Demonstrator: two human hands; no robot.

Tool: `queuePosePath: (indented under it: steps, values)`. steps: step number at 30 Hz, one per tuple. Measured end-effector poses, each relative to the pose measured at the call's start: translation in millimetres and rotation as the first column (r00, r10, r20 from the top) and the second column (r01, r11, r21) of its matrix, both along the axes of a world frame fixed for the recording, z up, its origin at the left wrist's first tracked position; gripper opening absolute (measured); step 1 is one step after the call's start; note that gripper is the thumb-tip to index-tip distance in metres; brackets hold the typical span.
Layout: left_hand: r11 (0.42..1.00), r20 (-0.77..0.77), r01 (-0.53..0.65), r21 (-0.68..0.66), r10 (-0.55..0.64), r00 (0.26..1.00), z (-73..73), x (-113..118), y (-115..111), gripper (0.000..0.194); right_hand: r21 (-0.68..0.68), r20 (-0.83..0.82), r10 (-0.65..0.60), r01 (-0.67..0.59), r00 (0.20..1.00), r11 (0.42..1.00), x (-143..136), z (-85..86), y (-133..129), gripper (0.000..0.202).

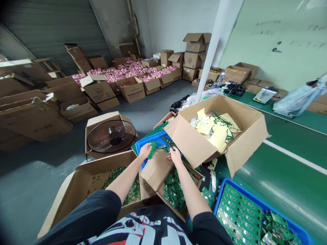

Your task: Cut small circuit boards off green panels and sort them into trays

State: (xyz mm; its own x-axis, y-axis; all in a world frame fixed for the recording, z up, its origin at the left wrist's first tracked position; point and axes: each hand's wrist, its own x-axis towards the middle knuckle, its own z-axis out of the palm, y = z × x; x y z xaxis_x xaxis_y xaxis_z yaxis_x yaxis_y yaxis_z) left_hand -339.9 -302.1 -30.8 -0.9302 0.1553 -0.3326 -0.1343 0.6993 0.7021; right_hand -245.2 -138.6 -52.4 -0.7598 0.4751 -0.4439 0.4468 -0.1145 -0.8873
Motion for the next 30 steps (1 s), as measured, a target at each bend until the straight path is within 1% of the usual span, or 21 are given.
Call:
queuePosePath:
  steps: [2, 4, 6, 8, 10, 12, 15, 18, 19, 20, 21, 22, 24, 26, 27, 30]
  values:
    - [0.992, -0.011, -0.03, -0.118, 0.029, 1.0, -3.1, -2, -9, 0.051, -0.003, -0.013, 0.022, -0.022, 1.0, 1.0, 1, -2.4, -3, 0.037]
    - [0.976, -0.006, -0.053, -0.21, 0.053, 0.999, -6.4, -2, -12, 0.059, 0.008, -0.026, 0.053, -0.053, 0.998, 0.999, 2, -3.8, -5, 0.032]
    - [0.965, 0.01, -0.048, -0.259, 0.052, 0.999, -9.0, -2, -12, 0.053, 0.028, -0.039, 0.092, -0.091, 0.995, 0.995, 3, -4.4, -8, 0.027]
    - [0.964, 0.032, -0.021, -0.266, 0.03, 0.999, -9.9, -4, -11, 0.04, 0.053, -0.048, 0.132, -0.13, 0.99, 0.99, 4, -4.4, -10, 0.023]
    - [0.971, 0.055, 0.016, -0.24, -0.003, 0.998, -8.3, -9, -10, 0.033, 0.081, -0.057, 0.167, -0.162, 0.984, 0.983, 6, -4.3, -12, 0.021]
    - [0.98, 0.073, 0.055, -0.189, -0.042, 0.996, -3.5, -14, -12, 0.032, 0.115, -0.064, 0.194, -0.186, 0.979, 0.976, 7, -3.6, -12, 0.02]
    - [0.989, 0.096, 0.128, -0.077, -0.121, 0.988, 9.4, -19, -21, 0.03, 0.181, -0.084, 0.214, -0.196, 0.973, 0.964, 7, 0.6, -9, 0.022]
    - [0.97, 0.128, 0.231, 0.071, -0.238, 0.963, 25.7, -15, -30, 0.029, 0.254, -0.131, 0.211, -0.173, 0.969, 0.952, 4, 10.9, -6, 0.029]
    - [0.956, 0.146, 0.265, 0.124, -0.282, 0.948, 30.9, -11, -32, 0.032, 0.299, -0.141, 0.245, -0.195, 0.959, 0.934, 2, 15.3, -6, 0.032]
    - [0.938, 0.168, 0.296, 0.178, -0.326, 0.93, 35.6, -6, -32, 0.037, 0.36, -0.14, 0.307, -0.241, 0.941, 0.901, 0, 20.0, -6, 0.034]
    - [0.917, 0.194, 0.325, 0.23, -0.37, 0.908, 39.7, -1, -32, 0.042, 0.427, -0.126, 0.384, -0.299, 0.915, 0.853, -2, 24.4, -7, 0.035]
    - [0.895, 0.22, 0.35, 0.277, -0.413, 0.883, 43.1, 5, -30, 0.046, 0.492, -0.1, 0.461, -0.359, 0.881, 0.793, -4, 28.5, -8, 0.035]
    - [0.853, 0.264, 0.39, 0.346, -0.488, 0.832, 47.6, 17, -26, 0.048, 0.584, -0.039, 0.572, -0.445, 0.82, 0.679, -8, 34.5, -12, 0.036]
    - [0.83, 0.287, 0.417, 0.369, -0.529, 0.799, 49.3, 26, -21, 0.041, 0.615, -0.008, 0.606, -0.474, 0.796, 0.63, -9, 37.6, -16, 0.035]
    - [0.829, 0.29, 0.425, 0.363, -0.534, 0.794, 49.2, 30, -18, 0.037, 0.63, 0.012, 0.617, -0.486, 0.786, 0.606, -9, 38.1, -18, 0.033]
    - [0.852, 0.263, 0.421, 0.311, -0.503, 0.823, 46.0, 36, -13, 0.029, 0.668, 0.089, 0.62, -0.509, 0.78, 0.543, -5, 37.5, -22, 0.028]
